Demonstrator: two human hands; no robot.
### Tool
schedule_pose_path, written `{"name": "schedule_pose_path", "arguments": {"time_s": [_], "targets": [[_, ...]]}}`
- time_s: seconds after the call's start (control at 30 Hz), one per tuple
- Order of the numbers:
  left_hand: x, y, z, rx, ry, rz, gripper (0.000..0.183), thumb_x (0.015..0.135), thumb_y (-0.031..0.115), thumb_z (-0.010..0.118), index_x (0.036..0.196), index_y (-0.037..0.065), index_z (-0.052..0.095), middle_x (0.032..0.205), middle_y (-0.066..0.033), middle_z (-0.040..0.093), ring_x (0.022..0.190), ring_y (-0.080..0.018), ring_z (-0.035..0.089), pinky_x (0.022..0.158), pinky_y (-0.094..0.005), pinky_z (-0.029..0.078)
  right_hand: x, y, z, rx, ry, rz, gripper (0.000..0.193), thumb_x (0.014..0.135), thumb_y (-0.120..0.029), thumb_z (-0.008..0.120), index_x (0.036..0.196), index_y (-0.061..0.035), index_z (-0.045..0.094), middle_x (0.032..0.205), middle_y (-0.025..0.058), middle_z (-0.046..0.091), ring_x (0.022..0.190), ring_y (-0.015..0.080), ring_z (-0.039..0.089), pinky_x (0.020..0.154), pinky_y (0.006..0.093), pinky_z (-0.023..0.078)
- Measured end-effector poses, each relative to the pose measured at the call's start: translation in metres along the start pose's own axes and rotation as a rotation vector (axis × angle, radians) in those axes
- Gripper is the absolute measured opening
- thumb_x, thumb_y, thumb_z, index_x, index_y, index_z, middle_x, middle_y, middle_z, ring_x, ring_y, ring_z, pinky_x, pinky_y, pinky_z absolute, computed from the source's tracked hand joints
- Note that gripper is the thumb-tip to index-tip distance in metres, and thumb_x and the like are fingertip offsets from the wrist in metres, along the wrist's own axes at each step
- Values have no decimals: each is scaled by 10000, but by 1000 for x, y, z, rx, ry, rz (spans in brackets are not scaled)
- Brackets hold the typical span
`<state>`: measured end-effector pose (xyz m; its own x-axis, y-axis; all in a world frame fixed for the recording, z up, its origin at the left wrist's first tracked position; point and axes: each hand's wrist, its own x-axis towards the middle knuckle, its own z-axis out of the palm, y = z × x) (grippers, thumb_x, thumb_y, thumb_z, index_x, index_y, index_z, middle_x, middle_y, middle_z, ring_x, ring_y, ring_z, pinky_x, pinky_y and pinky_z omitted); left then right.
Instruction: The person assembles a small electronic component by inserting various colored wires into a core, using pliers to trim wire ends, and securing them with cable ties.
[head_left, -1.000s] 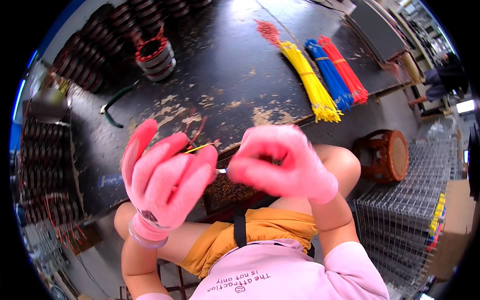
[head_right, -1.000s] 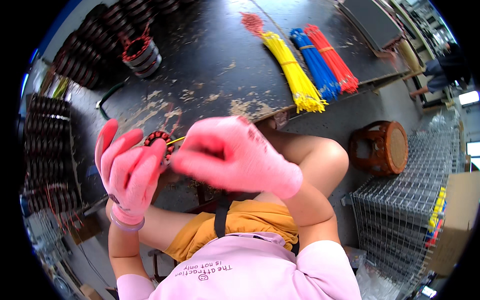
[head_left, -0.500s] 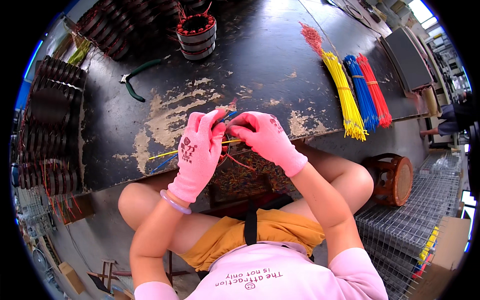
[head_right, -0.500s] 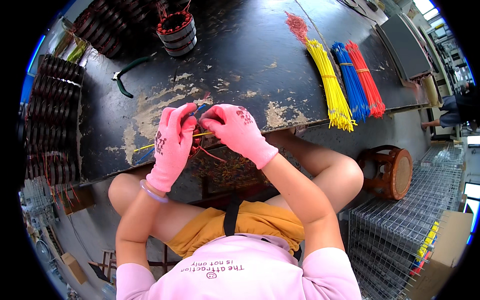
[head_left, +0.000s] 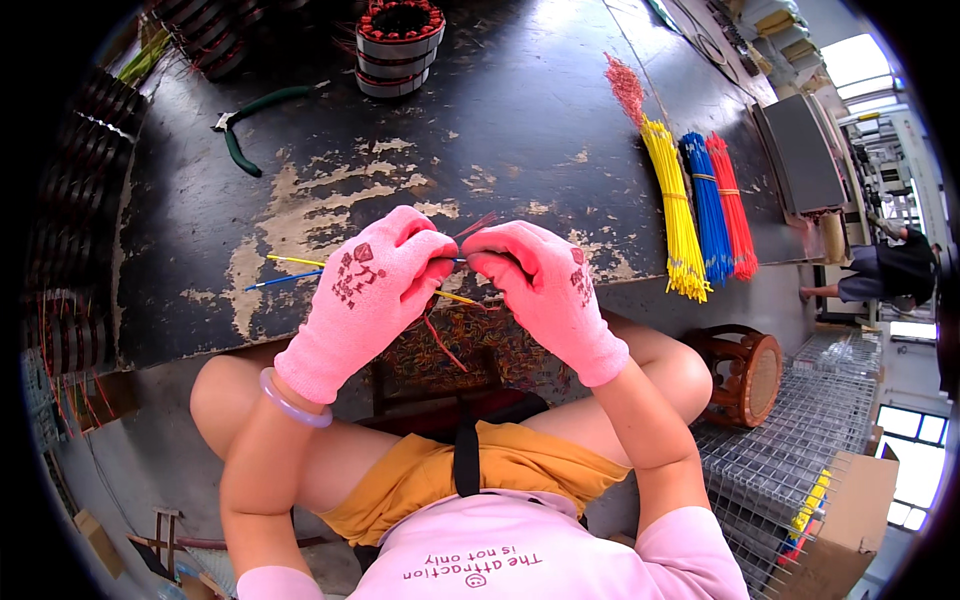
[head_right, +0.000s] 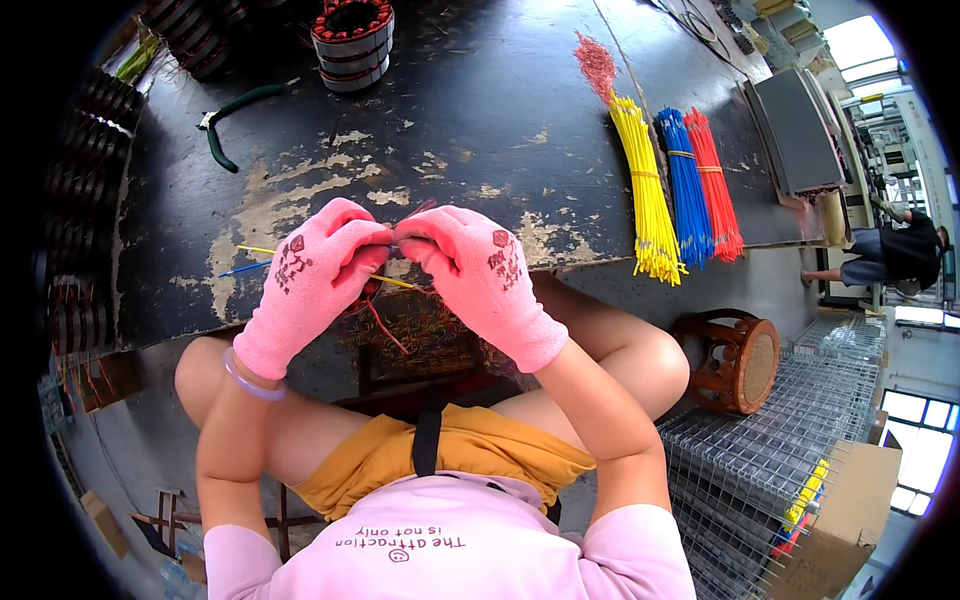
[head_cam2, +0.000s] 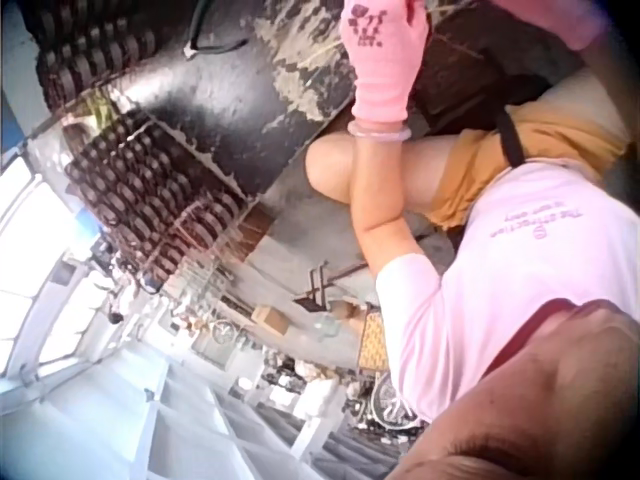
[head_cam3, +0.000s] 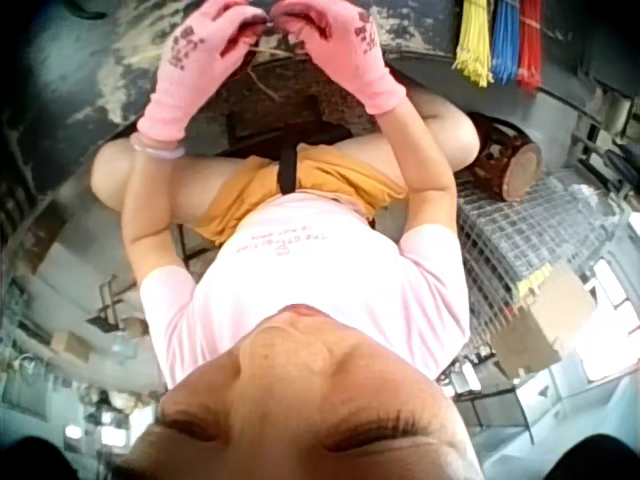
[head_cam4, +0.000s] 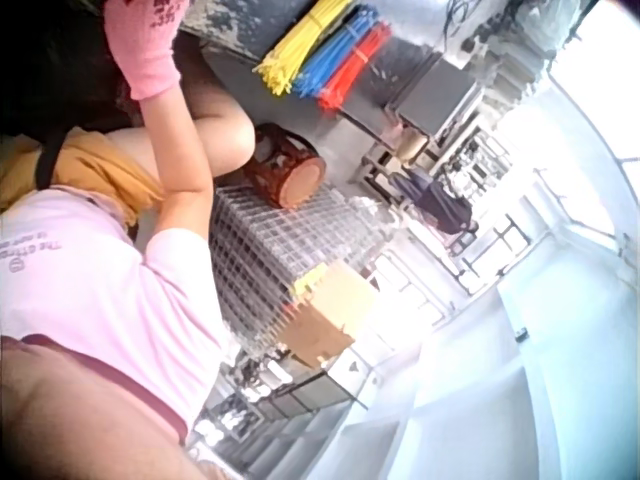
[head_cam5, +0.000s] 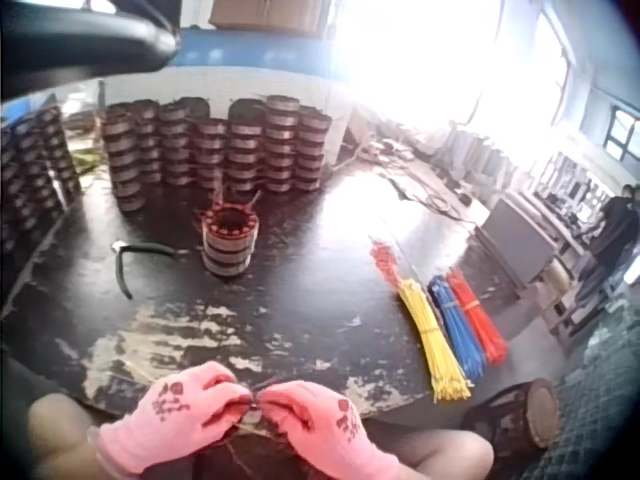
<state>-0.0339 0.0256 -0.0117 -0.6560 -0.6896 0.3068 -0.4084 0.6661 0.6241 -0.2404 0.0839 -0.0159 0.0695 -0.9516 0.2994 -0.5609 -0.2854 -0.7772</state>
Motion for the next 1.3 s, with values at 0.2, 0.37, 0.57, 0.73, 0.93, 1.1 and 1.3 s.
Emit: {"name": "schedule_pose_path", "arguments": {"time_s": [0.2, 0.37, 0.57, 0.73, 0.93, 1.1, 1.3], "targets": [[0, 9, 8, -41, -3, -71, 139, 894, 111, 724, 1005, 46, 672, 1002, -120, 616, 924, -335, 652, 755, -429, 532, 3, -7, -11, 111, -67, 89, 112, 921, -77, 685, 1024, -43, 710, 951, 134, 719, 883, 300, 701, 781, 360, 551], [-2, 7, 18, -52, 31, -86, 138, 874, 116, 738, 971, 48, 666, 985, -108, 623, 927, -319, 654, 769, -423, 533, 9, -7, -15, 159, -170, 249, 112, 948, -90, 664, 1027, -17, 695, 922, 106, 729, 828, 205, 695, 756, 319, 543], [-3, 2, 30, 52, 90, 25, 151, 819, 61, 753, 958, 50, 695, 984, -92, 663, 902, -317, 661, 767, -405, 538, 5, 24, -5, 511, -216, 581, 180, 986, -135, 646, 1057, 30, 656, 927, 38, 714, 820, 85, 647, 729, 260, 532], [-1, 1, 29, 20, 84, 4, 124, 834, 86, 740, 941, 60, 683, 986, -84, 665, 919, -311, 664, 787, -407, 539, -16, 10, -15, -276, -35, -27, 325, 877, -233, 776, 1137, -73, 664, 1032, 27, 710, 797, 170, 673, 723, 328, 547], [-1, 0, 31, -7, 81, -9, 124, 833, 85, 742, 937, 40, 690, 991, -99, 672, 928, -322, 663, 807, -408, 538, -11, 29, -2, -667, -12, -400, 360, 836, -266, 768, 1160, -155, 658, 1121, -8, 678, 837, 183, 664, 710, 356, 538], [0, 2, 31, 1, 63, 15, 131, 832, 65, 727, 954, 36, 686, 996, -103, 672, 935, -325, 662, 809, -409, 537, -6, 49, -1, 406, -386, 435, 80, 920, -169, 672, 971, -115, 700, 908, 53, 700, 765, 157, 648, 665, 310, 508], [-3, 0, 26, -37, 33, -47, 133, 830, 50, 715, 959, 36, 686, 1000, -107, 672, 936, -330, 661, 810, -409, 536, -3, 14, -20, -109, -216, -37, 104, 917, -136, 693, 1014, -100, 700, 955, 60, 694, 793, 214, 668, 690, 342, 521]]}}
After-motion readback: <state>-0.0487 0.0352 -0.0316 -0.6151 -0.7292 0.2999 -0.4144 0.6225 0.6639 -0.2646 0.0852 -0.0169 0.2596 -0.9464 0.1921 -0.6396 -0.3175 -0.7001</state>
